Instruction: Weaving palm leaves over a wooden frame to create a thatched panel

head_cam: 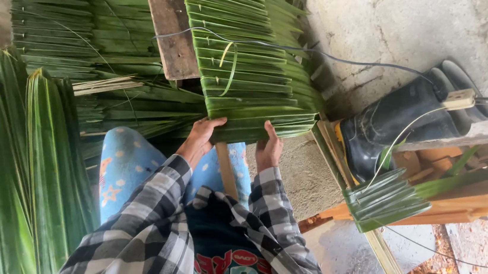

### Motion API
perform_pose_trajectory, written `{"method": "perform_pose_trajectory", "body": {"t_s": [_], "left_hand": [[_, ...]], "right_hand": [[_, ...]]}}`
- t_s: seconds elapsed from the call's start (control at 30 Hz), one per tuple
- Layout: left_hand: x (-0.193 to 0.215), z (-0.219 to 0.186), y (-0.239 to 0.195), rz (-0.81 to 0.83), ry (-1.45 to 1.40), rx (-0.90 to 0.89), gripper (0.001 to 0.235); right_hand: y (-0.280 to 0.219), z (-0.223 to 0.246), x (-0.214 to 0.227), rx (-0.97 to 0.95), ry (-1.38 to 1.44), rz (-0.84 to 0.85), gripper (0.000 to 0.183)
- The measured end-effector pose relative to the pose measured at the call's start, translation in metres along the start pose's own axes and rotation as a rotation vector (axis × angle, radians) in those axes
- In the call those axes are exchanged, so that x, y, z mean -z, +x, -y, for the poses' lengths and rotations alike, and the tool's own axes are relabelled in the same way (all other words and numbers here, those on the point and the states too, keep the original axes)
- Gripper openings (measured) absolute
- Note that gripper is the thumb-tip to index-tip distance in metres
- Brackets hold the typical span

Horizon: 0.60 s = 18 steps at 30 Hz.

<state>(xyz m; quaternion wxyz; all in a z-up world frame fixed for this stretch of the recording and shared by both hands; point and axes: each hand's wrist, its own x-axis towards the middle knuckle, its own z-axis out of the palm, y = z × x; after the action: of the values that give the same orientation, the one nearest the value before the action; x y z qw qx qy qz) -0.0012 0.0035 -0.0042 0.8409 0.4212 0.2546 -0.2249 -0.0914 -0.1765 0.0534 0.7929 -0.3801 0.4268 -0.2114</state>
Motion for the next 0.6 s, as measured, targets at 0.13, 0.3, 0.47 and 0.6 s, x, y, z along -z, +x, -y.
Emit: {"method": "perform_pose_trajectory", "body": {"t_s": [0.13, 0.3, 0.47, 0.6], "left_hand": [[-0.01, -0.007, -0.019, -0.014, 0.001, 0.01, 0.053], [-0.007, -0.001, -0.017, -0.062, 0.093, -0.049, 0.054], [-0.001, 0.006, -0.014, -0.075, 0.182, -0.104, 0.053], [0.014, 0.009, -0.014, -0.04, 0.491, -0.315, 0.05]], "right_hand": [[-0.071, 0.043, -0.05, -0.198, 0.273, 0.085, 0.068], [-0.083, 0.051, -0.064, -0.192, 0.214, -0.016, 0.07], [-0.069, 0.035, -0.052, -0.118, 0.311, -0.136, 0.067], [-0.058, 0.021, -0.029, -0.03, 0.344, -0.249, 0.068]]}}
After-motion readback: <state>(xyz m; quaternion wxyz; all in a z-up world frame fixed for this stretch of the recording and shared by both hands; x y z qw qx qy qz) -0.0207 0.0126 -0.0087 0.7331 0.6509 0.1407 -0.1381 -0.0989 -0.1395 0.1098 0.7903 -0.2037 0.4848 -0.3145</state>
